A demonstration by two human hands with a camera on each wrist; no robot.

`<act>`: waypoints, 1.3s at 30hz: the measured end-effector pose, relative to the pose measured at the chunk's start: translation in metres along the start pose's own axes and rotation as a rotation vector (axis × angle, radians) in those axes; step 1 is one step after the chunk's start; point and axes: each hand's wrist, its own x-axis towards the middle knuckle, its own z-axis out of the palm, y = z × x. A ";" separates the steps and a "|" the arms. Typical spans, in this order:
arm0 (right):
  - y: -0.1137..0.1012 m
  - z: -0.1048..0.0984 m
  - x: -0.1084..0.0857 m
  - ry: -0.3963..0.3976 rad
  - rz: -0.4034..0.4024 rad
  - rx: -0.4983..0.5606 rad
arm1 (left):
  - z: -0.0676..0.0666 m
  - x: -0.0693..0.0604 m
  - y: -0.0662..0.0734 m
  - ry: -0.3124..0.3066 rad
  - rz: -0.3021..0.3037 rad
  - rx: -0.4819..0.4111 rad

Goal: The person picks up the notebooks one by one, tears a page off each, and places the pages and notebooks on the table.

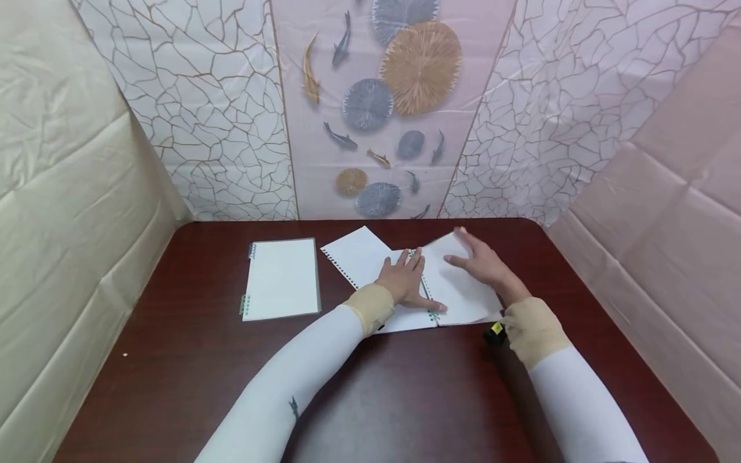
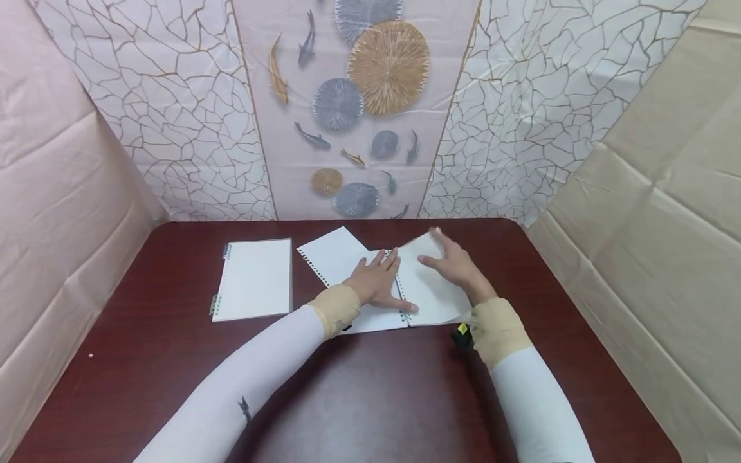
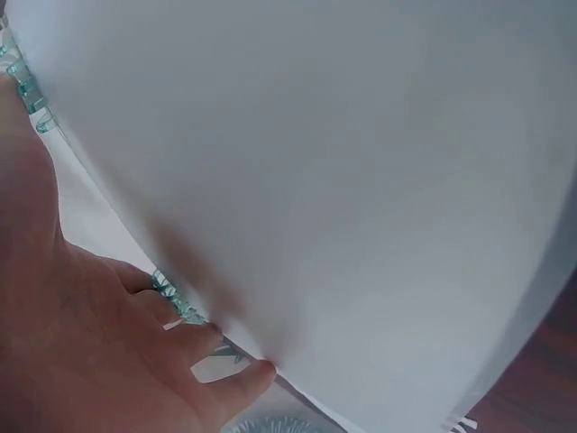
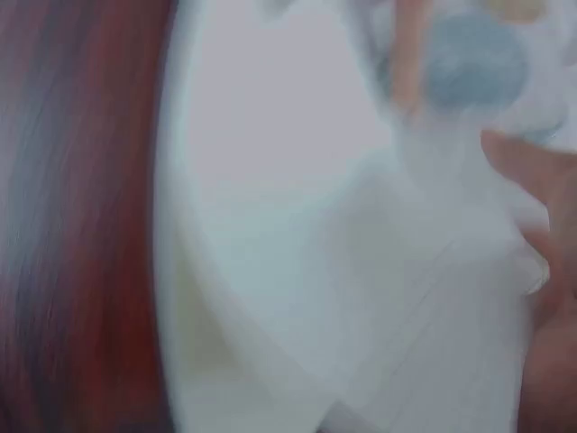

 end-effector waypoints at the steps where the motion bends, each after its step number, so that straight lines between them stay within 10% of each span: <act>1: -0.006 -0.002 0.001 0.025 0.031 0.042 | -0.002 -0.002 0.000 0.003 -0.002 -0.001; 11: -0.014 -0.010 0.005 0.170 -0.013 -0.071 | 0.012 0.017 -0.001 -0.101 -0.040 -0.033; 23: 0.022 0.011 -0.001 0.195 0.113 0.191 | 0.019 0.027 -0.004 -0.153 -0.044 -0.078; 39: 0.029 0.023 -0.013 0.205 0.130 0.232 | 0.008 0.006 -0.001 -0.086 -0.031 -0.109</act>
